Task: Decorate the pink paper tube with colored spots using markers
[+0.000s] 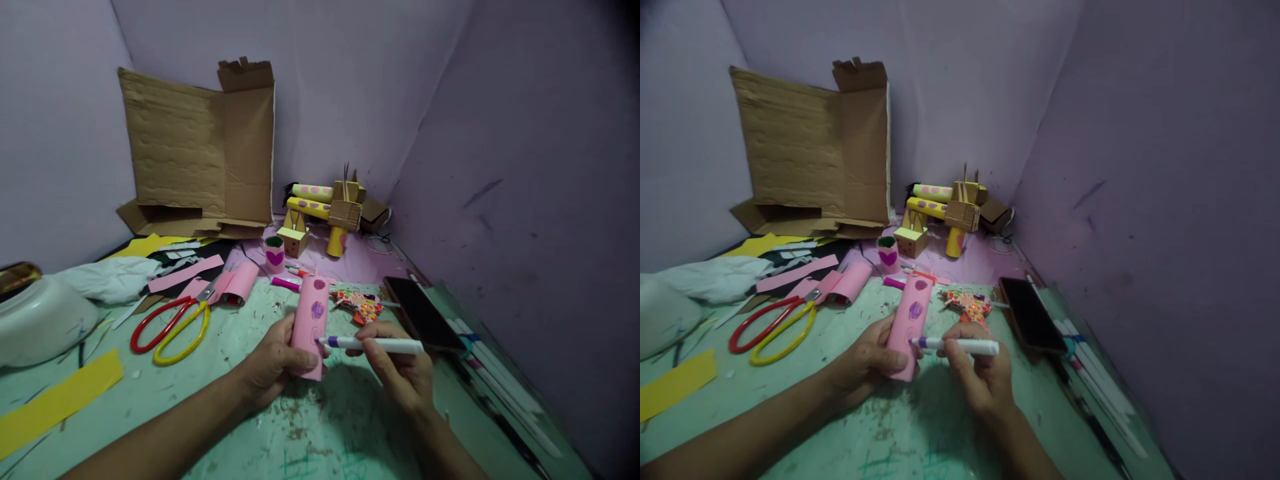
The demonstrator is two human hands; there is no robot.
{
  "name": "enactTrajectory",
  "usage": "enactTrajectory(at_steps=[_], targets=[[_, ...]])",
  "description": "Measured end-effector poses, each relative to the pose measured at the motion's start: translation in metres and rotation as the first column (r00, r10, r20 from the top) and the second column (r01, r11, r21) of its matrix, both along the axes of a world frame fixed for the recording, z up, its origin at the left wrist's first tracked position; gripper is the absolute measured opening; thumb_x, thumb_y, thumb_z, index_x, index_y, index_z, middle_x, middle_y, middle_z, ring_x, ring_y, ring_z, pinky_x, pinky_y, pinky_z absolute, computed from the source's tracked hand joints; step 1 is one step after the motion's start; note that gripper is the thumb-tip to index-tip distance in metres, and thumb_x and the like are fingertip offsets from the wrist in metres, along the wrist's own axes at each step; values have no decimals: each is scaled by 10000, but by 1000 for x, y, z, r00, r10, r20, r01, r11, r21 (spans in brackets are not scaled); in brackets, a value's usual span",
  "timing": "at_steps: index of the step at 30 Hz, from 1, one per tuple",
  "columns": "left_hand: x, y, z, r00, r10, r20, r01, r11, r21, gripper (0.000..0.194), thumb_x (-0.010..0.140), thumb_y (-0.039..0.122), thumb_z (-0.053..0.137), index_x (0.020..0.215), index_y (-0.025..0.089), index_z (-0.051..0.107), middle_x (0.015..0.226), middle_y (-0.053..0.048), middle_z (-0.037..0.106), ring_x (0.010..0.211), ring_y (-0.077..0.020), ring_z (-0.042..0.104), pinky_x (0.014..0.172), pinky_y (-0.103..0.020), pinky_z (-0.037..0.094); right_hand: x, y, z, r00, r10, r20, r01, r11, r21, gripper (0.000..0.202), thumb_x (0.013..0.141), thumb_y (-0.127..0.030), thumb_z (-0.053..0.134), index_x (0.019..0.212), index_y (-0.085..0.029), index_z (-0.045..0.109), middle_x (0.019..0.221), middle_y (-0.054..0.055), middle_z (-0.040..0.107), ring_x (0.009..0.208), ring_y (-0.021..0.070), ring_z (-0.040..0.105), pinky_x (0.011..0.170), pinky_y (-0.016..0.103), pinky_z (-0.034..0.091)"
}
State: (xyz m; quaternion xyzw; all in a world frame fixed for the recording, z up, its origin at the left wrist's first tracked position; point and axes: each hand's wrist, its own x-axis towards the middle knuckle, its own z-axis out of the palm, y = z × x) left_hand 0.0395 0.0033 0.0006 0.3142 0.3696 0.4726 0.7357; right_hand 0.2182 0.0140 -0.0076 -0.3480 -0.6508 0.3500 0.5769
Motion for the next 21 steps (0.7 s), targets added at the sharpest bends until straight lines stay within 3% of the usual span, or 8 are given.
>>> enactTrajectory(at_steps=[4,8,21], targets=[[0,0,0,1000,-7,11,7,1000,3,518,442,101,747,924,130,557,709,-12,627,582,-124,564,524,-220,456,-2,-1,0,999,-28,-36,28,999,-19,202,859,-361,597,784,-192,676,650,30,666,593,181,617,556,298,459],[0,1,1,1000,8,-7,-8,1000,11,499,448,98,736,913,125,558,716,-22,637,609,-124,562,529,-205,441,-1,1,-3,999,36,-28,-35,999,28,152,862,-323,600,832,-194,674,666,29,676,600,180,631,552,290,475],[0,1,-1,1000,1,14,-1,1000,4,514,434,92,725,919,128,561,708,-21,627,605,-128,552,543,-226,453,-5,-3,-1,997,-22,-71,19,999,-41,190,854,-368,609,796,-198,670,647,18,657,594,171,613,571,285,456]])
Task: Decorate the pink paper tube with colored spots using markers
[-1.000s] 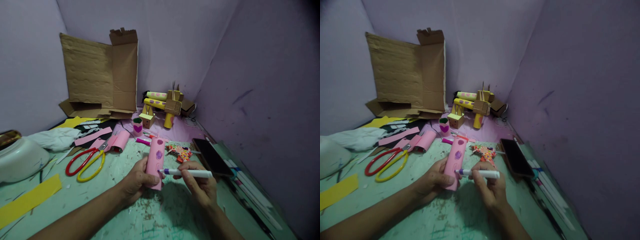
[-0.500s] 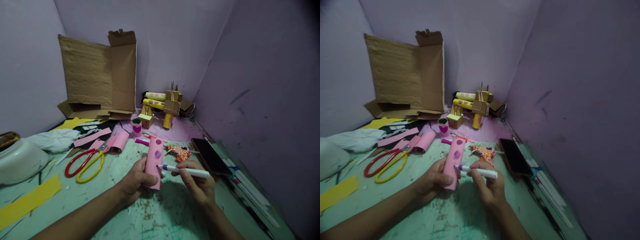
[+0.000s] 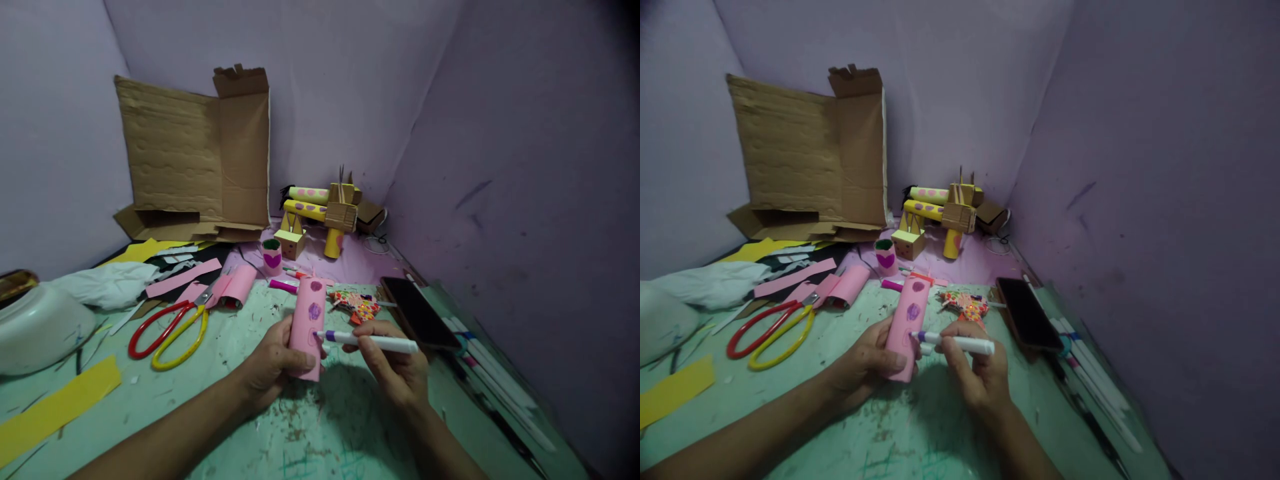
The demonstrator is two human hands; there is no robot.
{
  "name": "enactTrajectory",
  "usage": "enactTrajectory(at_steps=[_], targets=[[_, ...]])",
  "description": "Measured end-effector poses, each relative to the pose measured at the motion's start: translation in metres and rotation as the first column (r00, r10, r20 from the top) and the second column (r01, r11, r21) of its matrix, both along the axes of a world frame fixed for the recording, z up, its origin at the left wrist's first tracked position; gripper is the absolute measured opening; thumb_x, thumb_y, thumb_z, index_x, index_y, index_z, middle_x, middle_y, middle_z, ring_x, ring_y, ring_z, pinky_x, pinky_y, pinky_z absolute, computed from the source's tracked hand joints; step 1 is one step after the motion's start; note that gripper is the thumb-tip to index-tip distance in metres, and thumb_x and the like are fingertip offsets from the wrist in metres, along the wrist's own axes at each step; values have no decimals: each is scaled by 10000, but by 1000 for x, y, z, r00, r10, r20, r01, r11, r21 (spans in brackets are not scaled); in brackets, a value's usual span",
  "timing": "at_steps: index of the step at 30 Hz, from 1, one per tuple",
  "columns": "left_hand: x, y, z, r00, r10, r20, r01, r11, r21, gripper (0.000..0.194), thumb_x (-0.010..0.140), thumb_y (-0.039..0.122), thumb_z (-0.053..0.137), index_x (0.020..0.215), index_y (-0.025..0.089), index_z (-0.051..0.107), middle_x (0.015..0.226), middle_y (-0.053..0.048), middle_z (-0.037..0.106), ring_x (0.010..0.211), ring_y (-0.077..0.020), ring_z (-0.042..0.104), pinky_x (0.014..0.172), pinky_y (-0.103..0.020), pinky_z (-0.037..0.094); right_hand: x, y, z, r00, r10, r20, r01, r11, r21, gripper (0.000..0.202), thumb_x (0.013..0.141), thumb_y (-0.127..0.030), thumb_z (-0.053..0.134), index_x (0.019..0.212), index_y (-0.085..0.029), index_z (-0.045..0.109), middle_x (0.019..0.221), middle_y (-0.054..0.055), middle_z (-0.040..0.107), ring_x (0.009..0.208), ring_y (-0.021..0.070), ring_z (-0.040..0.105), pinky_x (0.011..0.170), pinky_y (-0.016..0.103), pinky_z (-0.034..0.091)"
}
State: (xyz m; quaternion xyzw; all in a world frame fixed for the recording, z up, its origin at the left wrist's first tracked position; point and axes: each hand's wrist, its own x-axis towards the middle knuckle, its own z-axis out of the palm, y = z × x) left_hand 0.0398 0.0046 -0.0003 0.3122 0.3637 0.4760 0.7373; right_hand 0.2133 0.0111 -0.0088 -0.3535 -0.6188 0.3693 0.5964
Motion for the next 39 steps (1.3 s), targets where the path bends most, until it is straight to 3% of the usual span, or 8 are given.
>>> enactTrajectory(at_steps=[12,18,21,26,30,33,36,39], targets=[[-1,1,1,998,59,-24,-61,996,-67,441,414,49,634,842,131,563,733,-15,615,646,-144,563,562,-253,469,7,14,-6,978,-49,-204,44,999,-26,116,876,-315,610,921,-216,652,648,-14,662,576,143,656,574,269,536],[2,-1,4,999,46,6,-46,998,-33,654,412,40,597,1055,148,547,760,-16,617,651,-144,549,541,-226,411,-4,17,-5,988,2,-152,-18,994,-104,207,859,-293,626,1064,-271,607,1086,46,662,957,208,669,847,390,538],[7,-3,9,998,-1,65,-2,999,42,843,406,35,573,1229,186,468,857,-18,628,649,-138,541,538,-224,404,-11,17,-3,975,134,-179,-173,959,-223,345,771,-263,716,1069,-291,545,1198,39,603,960,204,663,864,384,523],[13,-8,8,994,-65,88,59,996,68,958,387,50,533,1316,213,364,905,-26,640,640,-139,544,508,-215,396,-16,18,-3,865,306,-398,-445,834,-326,509,672,-283,799,1096,-294,518,1109,12,594,821,156,655,703,281,539],[15,-10,5,990,-123,65,121,992,38,924,376,49,525,1280,195,397,744,1,612,597,-144,534,506,-227,423,-16,18,-3,762,326,-559,-558,768,-313,585,593,-243,842,1079,-299,522,1044,-6,602,745,139,628,623,247,514],[16,-9,3,990,-128,57,127,992,8,884,416,75,561,1278,187,402,782,-13,616,635,-165,549,533,-266,464,-15,16,1,727,337,-598,-601,734,-317,628,586,-222,834,1118,-294,507,899,-11,629,692,145,611,586,243,498],[16,-8,-2,997,-76,-20,77,994,76,776,501,170,677,1241,175,445,970,-66,622,821,-215,575,612,-290,484,-14,15,6,747,277,-604,-553,764,-333,628,574,-212,833,1116,-274,522,834,-12,636,713,153,603,625,252,503],[15,-8,-7,965,-35,-261,102,963,249,626,561,273,769,1131,159,539,990,-67,622,901,-232,566,697,-296,473,-14,16,6,779,216,-588,-473,818,-326,619,551,-204,843,1089,-270,544,849,-15,647,743,155,605,640,242,501]])
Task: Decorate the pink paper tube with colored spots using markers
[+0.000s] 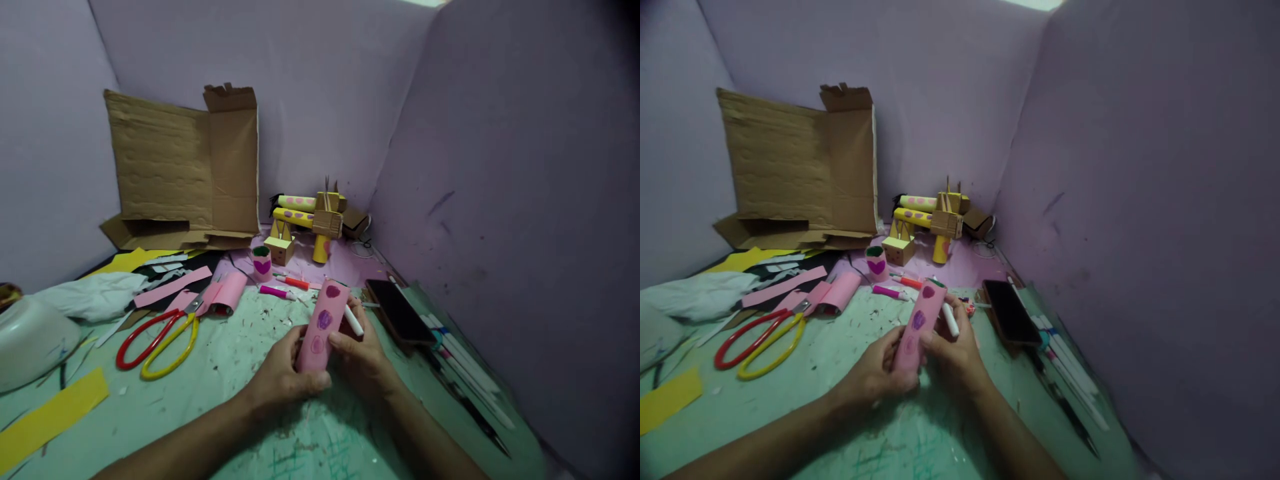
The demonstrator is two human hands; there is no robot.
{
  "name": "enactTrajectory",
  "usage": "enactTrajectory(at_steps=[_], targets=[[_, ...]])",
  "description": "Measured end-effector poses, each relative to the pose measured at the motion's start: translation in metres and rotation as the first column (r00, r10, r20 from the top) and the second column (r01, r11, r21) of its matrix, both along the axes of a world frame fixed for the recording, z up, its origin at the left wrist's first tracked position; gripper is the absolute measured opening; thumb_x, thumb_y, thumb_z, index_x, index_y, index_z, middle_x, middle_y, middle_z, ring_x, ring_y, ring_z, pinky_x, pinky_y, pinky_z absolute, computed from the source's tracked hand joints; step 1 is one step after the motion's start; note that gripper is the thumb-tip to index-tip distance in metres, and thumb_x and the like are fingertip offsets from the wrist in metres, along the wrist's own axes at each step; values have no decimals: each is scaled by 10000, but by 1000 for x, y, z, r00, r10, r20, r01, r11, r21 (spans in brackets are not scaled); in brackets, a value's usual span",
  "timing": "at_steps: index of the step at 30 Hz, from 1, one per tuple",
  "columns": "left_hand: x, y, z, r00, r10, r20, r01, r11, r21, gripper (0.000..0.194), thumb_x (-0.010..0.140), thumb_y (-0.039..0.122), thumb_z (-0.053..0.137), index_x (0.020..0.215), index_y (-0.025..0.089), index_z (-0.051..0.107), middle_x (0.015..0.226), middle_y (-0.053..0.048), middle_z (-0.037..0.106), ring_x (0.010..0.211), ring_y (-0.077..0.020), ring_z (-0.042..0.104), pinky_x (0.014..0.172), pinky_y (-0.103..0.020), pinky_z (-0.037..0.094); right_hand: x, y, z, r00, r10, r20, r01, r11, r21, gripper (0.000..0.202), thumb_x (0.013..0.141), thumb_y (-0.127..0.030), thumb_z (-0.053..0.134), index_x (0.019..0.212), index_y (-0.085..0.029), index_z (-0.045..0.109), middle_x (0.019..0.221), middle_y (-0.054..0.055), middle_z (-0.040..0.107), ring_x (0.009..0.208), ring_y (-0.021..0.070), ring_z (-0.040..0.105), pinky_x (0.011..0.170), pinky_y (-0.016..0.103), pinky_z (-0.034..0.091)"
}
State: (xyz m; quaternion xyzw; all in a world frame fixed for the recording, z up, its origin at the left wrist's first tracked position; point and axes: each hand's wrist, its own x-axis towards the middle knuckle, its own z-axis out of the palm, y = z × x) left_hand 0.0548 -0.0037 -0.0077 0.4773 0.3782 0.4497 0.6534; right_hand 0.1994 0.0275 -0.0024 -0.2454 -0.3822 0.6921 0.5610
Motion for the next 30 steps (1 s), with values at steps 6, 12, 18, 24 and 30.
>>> enactTrajectory(at_steps=[6,12,18,24,30], targets=[[-2,-3,2,986,134,-98,-138,990,-32,300,642,282,707,869,137,575,604,-3,617,484,-144,548,444,-253,439,4,5,-5,985,-148,89,142,987,78,503,632,-285,828,1062,-249,571,1020,42,711,878,192,664,794,321,512],[-10,4,1,954,271,-126,-286,951,-121,191,666,300,652,695,151,537,474,4,587,318,-97,457,285,-191,323,23,10,4,758,-629,175,610,778,153,402,713,-511,722,896,-158,665,547,-25,636,460,100,536,485,228,441],[-10,6,0,964,210,-163,-234,961,-147,196,656,248,668,752,172,514,497,46,553,334,-86,450,288,-179,331,28,10,6,600,-746,289,636,664,392,409,748,-546,666,690,-142,649,454,-67,425,412,72,375,388,204,279],[-9,4,3,958,149,-245,-178,979,-102,243,665,219,660,854,170,515,411,84,487,319,-89,422,299,-185,348,25,8,3,611,-742,276,604,662,444,370,793,-520,638,720,-157,626,483,-67,423,425,74,381,400,206,300],[-7,6,5,949,134,-287,-185,970,-161,153,684,207,616,784,170,506,431,45,532,356,-115,488,316,-210,413,17,1,6,655,-712,254,566,684,460,360,789,-515,648,727,-161,619,479,-55,490,391,76,424,360,192,315]])
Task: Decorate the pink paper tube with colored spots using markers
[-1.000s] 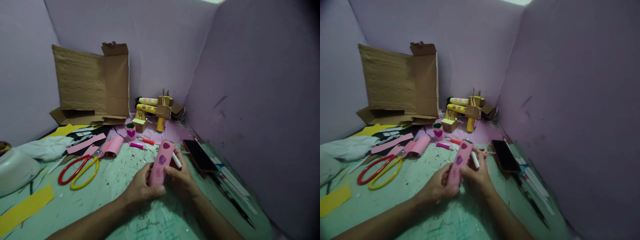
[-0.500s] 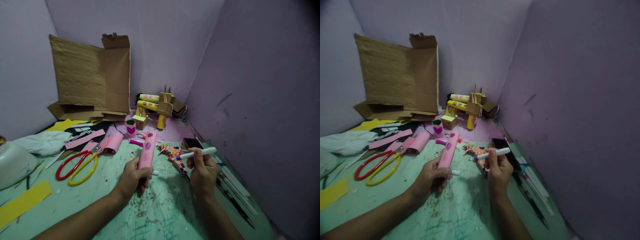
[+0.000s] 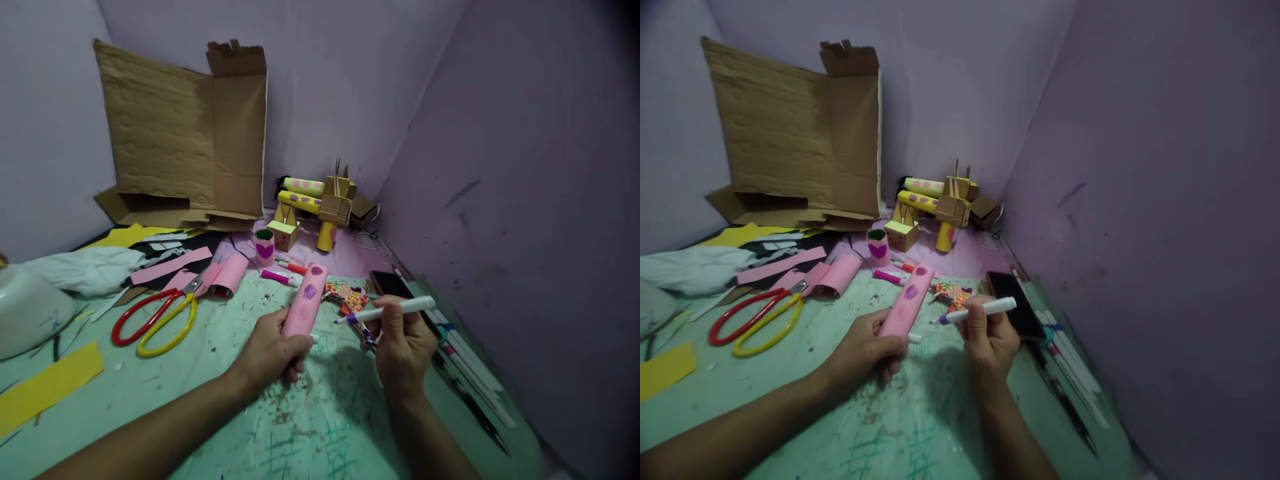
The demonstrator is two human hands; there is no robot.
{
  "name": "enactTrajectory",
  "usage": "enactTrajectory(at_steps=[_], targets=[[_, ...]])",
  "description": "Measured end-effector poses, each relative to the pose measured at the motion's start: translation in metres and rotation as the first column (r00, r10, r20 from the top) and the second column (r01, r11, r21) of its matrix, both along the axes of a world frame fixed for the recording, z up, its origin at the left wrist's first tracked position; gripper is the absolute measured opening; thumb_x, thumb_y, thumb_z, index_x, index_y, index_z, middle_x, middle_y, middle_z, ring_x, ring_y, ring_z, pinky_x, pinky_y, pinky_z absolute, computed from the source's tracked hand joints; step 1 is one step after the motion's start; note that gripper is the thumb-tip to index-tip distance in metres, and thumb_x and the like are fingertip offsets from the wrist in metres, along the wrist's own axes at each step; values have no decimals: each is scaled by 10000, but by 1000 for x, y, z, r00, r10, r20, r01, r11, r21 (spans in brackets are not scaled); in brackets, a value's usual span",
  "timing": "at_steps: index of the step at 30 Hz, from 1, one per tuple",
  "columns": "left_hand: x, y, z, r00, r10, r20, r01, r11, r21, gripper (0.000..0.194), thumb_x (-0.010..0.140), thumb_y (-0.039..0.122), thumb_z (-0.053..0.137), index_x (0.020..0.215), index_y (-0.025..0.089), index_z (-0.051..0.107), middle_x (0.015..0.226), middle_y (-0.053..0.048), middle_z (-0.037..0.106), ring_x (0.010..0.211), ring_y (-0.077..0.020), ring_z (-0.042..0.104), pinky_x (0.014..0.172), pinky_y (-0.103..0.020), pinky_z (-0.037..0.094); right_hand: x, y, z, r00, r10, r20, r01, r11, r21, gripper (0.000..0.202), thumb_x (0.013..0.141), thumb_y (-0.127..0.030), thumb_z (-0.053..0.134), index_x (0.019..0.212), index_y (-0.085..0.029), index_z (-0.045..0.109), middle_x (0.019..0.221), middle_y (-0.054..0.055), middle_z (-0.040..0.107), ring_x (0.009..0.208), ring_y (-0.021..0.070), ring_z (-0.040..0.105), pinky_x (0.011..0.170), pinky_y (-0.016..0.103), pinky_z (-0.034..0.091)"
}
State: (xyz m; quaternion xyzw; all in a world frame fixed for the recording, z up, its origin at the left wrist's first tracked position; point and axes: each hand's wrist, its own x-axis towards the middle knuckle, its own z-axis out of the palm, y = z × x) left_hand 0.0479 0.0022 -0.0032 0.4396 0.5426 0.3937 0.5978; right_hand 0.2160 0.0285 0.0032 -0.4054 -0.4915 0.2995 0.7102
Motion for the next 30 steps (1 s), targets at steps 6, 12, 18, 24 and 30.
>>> enactTrajectory(at_steps=[6,12,18,24,30], targets=[[1,-1,0,1000,5,14,-6,1000,21,218,678,239,658,827,157,520,542,21,559,424,-134,553,343,-226,460,-3,-6,-5,994,88,66,-93,993,69,261,853,-419,616,755,-176,615,492,-47,520,414,94,475,400,215,375],[0,0,0,1000,-3,-11,4,999,41,214,670,197,620,863,152,539,511,26,554,395,-137,546,341,-226,449,-8,-8,-7,969,192,155,-205,976,74,185,885,-356,589,798,-194,610,512,-41,564,432,101,514,436,223,426],[4,-1,1,1000,0,4,0,998,56,203,648,200,623,824,167,527,503,46,529,371,-122,513,344,-228,442,-6,-8,-13,951,228,208,-239,971,29,140,885,-317,597,816,-200,632,548,-34,583,483,108,545,474,229,447],[-28,5,26,922,196,-333,-132,970,206,234,626,264,658,827,165,592,623,-15,587,472,-153,517,425,-258,386,3,-2,-10,989,150,17,-150,988,34,178,882,-371,590,952,-213,632,572,-33,617,474,120,566,459,239,460],[-87,7,41,457,237,-857,17,961,275,179,635,302,611,777,194,628,731,-108,647,632,-258,571,513,-303,332,4,22,15,891,128,436,-114,992,-58,163,810,-271,638,955,-221,580,794,24,716,691,192,679,615,308,519]])
